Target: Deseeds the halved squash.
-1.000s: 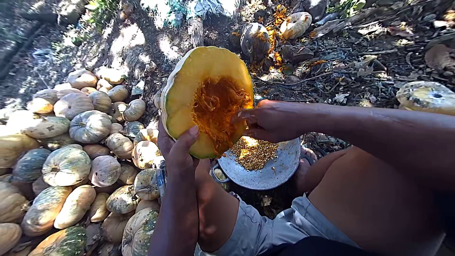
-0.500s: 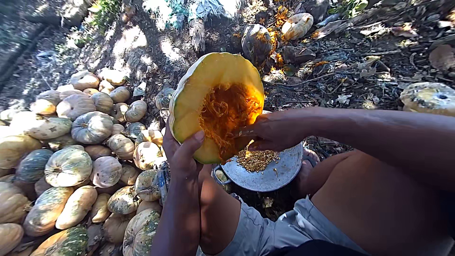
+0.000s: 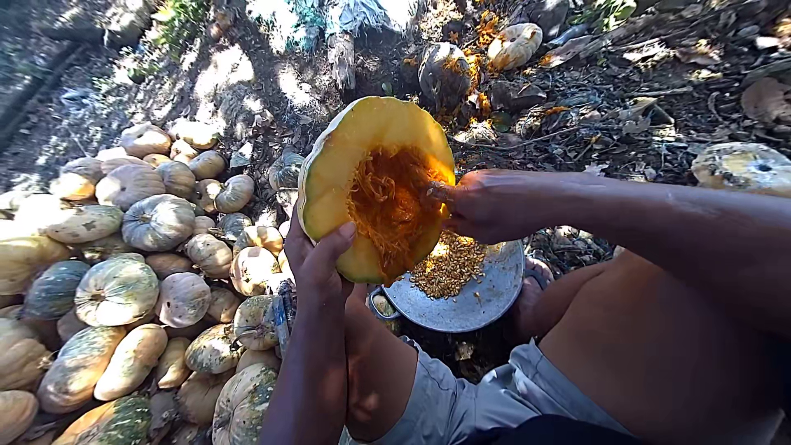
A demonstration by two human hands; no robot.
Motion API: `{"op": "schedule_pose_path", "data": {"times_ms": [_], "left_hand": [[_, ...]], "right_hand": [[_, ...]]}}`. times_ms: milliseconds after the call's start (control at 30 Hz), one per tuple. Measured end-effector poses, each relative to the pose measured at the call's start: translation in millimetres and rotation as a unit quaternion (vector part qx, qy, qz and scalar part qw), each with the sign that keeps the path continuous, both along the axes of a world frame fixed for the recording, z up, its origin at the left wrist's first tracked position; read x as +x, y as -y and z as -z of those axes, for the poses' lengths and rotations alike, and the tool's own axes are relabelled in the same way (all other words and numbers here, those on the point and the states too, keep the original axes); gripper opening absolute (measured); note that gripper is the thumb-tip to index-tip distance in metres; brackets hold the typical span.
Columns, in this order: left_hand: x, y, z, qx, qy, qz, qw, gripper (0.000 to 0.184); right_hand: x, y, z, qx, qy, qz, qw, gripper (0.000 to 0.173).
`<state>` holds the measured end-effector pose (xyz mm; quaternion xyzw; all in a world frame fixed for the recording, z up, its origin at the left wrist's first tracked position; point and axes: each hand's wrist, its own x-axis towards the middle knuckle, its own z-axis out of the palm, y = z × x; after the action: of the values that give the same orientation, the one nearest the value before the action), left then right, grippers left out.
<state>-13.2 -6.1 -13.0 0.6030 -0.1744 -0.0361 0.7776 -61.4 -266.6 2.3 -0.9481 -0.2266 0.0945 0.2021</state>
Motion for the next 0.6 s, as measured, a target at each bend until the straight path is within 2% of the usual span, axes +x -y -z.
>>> {"op": "schedule_pose_path", "data": {"times_ms": [67,133,200,433,600], "left_hand": [[0,-2,2,-0.002,0.018,0.014,1.0,0.052],[-2,-3,3,0.006,0.041,0.021,0.999,0.059],[-3,0,3,0.012,0.047,0.023,0.999,0.065],[-8,9,5,0.061,0.032,0.038,0.997,0.077],[-6,8,6,0.075,0.04,0.026,0.996,0.074]], "right_hand": [[-1,4,6,0.04,0.065,0.011,0.997,0.017],[-2,0,4,0.072,0.107,0.031,0.991,0.021],[-2,-8,4,0.08,0.101,0.028,0.991,0.023],[7,-32,27,-0.012,0.135,0.028,0.99,0.015],[12,-33,28,-0.018,0.125,0.021,0.992,0.014]]}}
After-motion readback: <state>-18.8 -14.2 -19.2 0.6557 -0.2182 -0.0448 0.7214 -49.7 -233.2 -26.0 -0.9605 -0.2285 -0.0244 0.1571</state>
